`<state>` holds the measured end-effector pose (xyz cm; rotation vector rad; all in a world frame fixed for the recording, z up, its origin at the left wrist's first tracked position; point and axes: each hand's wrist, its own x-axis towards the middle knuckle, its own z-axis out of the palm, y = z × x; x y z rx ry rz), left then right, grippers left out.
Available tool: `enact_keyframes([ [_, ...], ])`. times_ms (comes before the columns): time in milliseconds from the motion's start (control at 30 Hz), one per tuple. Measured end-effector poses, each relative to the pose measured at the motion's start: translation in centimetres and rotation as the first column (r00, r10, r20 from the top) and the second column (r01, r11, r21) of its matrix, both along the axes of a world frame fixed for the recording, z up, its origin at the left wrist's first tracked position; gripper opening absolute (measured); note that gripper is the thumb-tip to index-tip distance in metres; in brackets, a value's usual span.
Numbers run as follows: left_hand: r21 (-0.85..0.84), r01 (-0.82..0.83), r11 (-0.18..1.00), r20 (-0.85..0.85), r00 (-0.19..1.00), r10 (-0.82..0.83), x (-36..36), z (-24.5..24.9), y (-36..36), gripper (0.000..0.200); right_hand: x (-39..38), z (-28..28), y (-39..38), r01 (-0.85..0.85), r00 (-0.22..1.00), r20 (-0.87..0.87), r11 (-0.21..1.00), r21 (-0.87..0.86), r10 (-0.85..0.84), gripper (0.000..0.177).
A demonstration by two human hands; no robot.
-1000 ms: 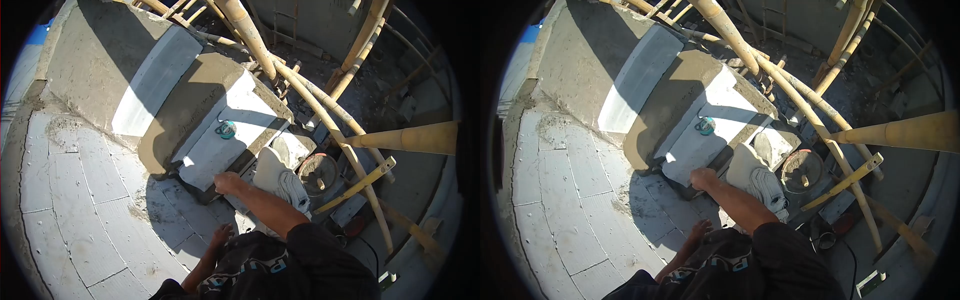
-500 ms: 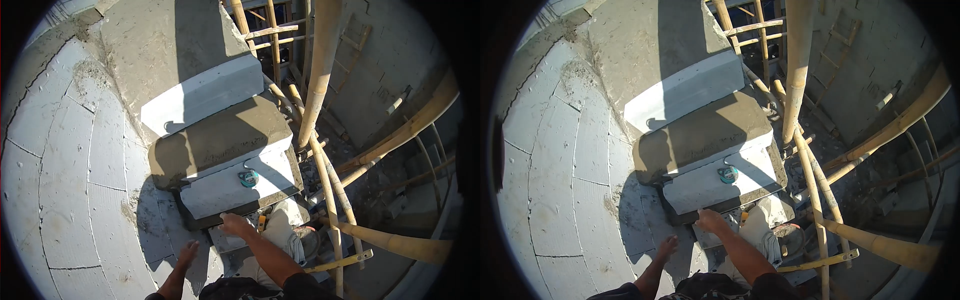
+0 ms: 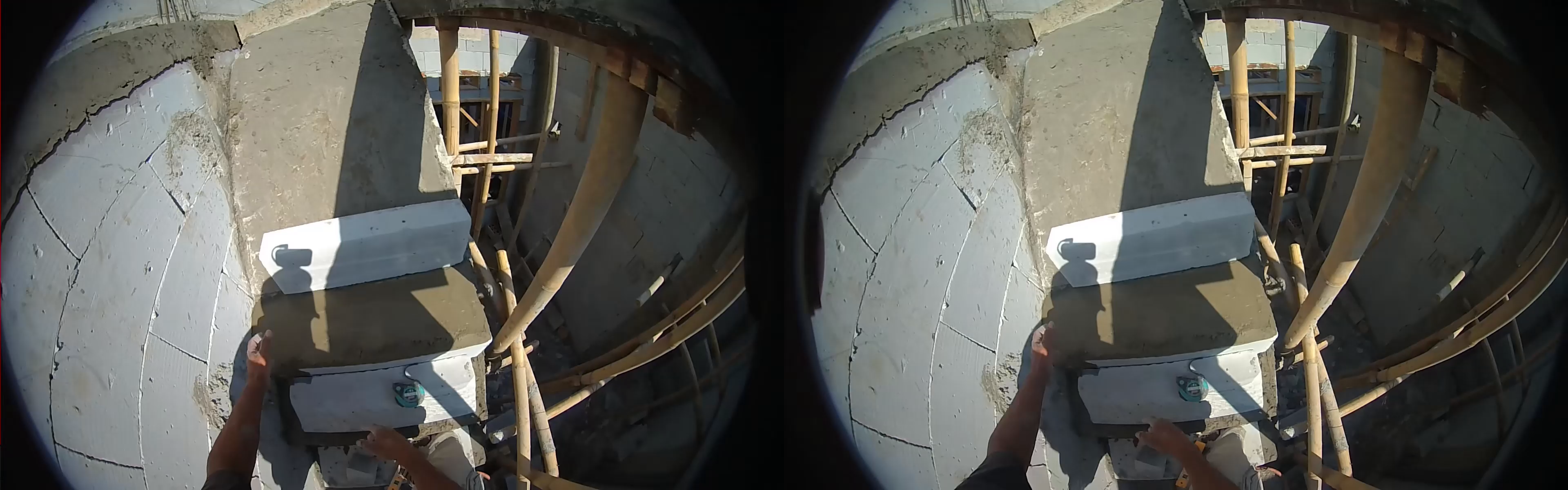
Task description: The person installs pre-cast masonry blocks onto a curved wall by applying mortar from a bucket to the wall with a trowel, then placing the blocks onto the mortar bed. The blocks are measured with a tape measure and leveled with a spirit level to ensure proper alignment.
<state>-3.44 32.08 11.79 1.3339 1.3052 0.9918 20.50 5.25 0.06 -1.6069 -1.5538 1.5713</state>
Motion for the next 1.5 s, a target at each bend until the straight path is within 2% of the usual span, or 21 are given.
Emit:
enact_keyframes([
  [33,0.143,0.053,0.988,0.162,0.984,-0.076,-0.5,-2.6,3.9,0.040,1.8,3.2,0.4,0.070,0.995,-0.072,0.995,-0.072,-0.075,0.063],
  [67,0.166,-0.174,0.971,-0.053,0.981,0.185,-0.5,-3.6,6.8,0.033,3.6,5.3,0.9,0.140,0.977,-0.137,0.978,-0.156,-0.161,0.063],
  [100,0.196,-0.008,0.981,0.220,0.975,-0.036,-0.8,-4.6,9.6,0.039,5.0,4.9,1.2,0.219,0.954,-0.182,0.969,-0.116,-0.237,0.062],
  [200,-0.239,-0.148,0.960,0.346,0.910,0.227,3.0,0.5,13.4,0.068,11.6,7.1,2.9,0.458,0.863,-0.234,0.889,-0.018,-0.449,0.061],
  [233,-0.152,-0.174,0.973,0.207,0.957,0.204,3.4,0.6,15.5,0.074,14.4,7.7,3.7,0.533,0.808,-0.296,0.846,-0.003,-0.510,0.061],
  [300,-0.160,-0.303,0.939,0.047,0.948,0.314,4.5,1.6,17.8,0.092,20.2,9.1,6.1,0.643,0.751,-0.188,0.766,-0.004,-0.633,0.058],
  [333,-0.206,-0.341,0.917,-0.027,0.939,0.343,5.4,3.1,18.5,0.095,23.4,8.3,7.6,0.692,0.722,-0.106,0.713,0.112,-0.684,0.056],
  [367,-0.247,-0.381,0.891,-0.105,0.925,0.366,6.2,4.1,19.3,0.098,26.6,7.2,9.1,0.754,0.657,-0.197,0.635,0.165,-0.728,0.055],
  [400,-0.262,-0.355,0.898,-0.057,0.934,0.352,6.5,3.7,20.6,0.098,28.1,11.3,10.6,0.807,0.591,-0.214,0.575,0.138,-0.778,0.055],
  [500,-0.114,-0.319,0.941,-0.062,0.947,0.314,8.8,3.4,21.5,0.101,36.5,10.9,16.4,0.775,0.632,-0.178,0.619,0.128,-0.754,0.063],
  [567,-0.138,-0.209,0.968,0.088,0.971,0.222,7.9,1.4,24.6,0.102,38.9,12.2,19.8,0.761,0.643,-0.081,0.625,0.172,-0.761,0.076],
  [767,-0.192,-0.410,0.892,0.080,0.899,0.430,12.2,2.8,20.9,0.108,42.2,11.9,28.1,0.690,0.720,-0.152,0.722,0.054,-0.677,0.104],
  [833,-0.174,-0.296,0.939,0.246,0.910,0.333,11.9,1.8,20.7,0.109,42.5,10.9,29.9,0.634,0.768,-0.165,0.771,0.061,-0.619,0.109],
  [933,-0.139,-0.228,0.964,0.396,0.879,0.265,10.5,-0.3,21.2,0.109,43.3,8.9,31.3,0.587,0.801,-0.177,0.809,0.041,-0.572,0.108],
  [967,-0.091,-0.292,0.952,0.357,0.883,0.305,11.8,0.4,20.2,0.111,43.0,8.0,32.2,0.564,0.813,-0.196,0.825,0.030,-0.549,0.108],
  [1000,-0.097,-0.210,0.973,0.383,0.894,0.231,10.2,-0.8,21.0,0.114,42.0,8.2,32.5,0.572,0.804,-0.214,0.820,0.026,-0.555,0.107],
  [1100,-0.109,-0.234,0.966,0.320,0.912,0.257,9.6,-1.5,21.4,0.119,41.9,7.2,33.0,0.592,0.787,-0.234,0.806,0.024,-0.571,0.106],
  [1167,-0.129,-0.141,0.982,0.345,0.922,0.178,9.4,-1.2,21.4,0.118,42.2,6.9,33.0,0.611,0.772,-0.237,0.791,0.025,-0.589,0.105],
  [1233,-0.115,-0.194,0.974,0.314,0.923,0.221,9.2,-1.6,21.5,0.121,41.2,7.7,33.2,0.630,0.754,-0.257,0.777,0.020,-0.605,0.104],
  [1433,-0.086,-0.160,0.983,0.399,0.899,0.181,9.9,-1.5,21.7,0.117,42.4,6.5,33.6,0.650,0.705,-0.339,0.759,-0.040,-0.622,0.096],
  [1500,-0.058,-0.160,0.985,0.389,0.906,0.170,10.4,-1.1,21.4,0.115,42.5,6.4,33.6,0.649,0.719,-0.315,0.760,-0.014,-0.620,0.101],
])
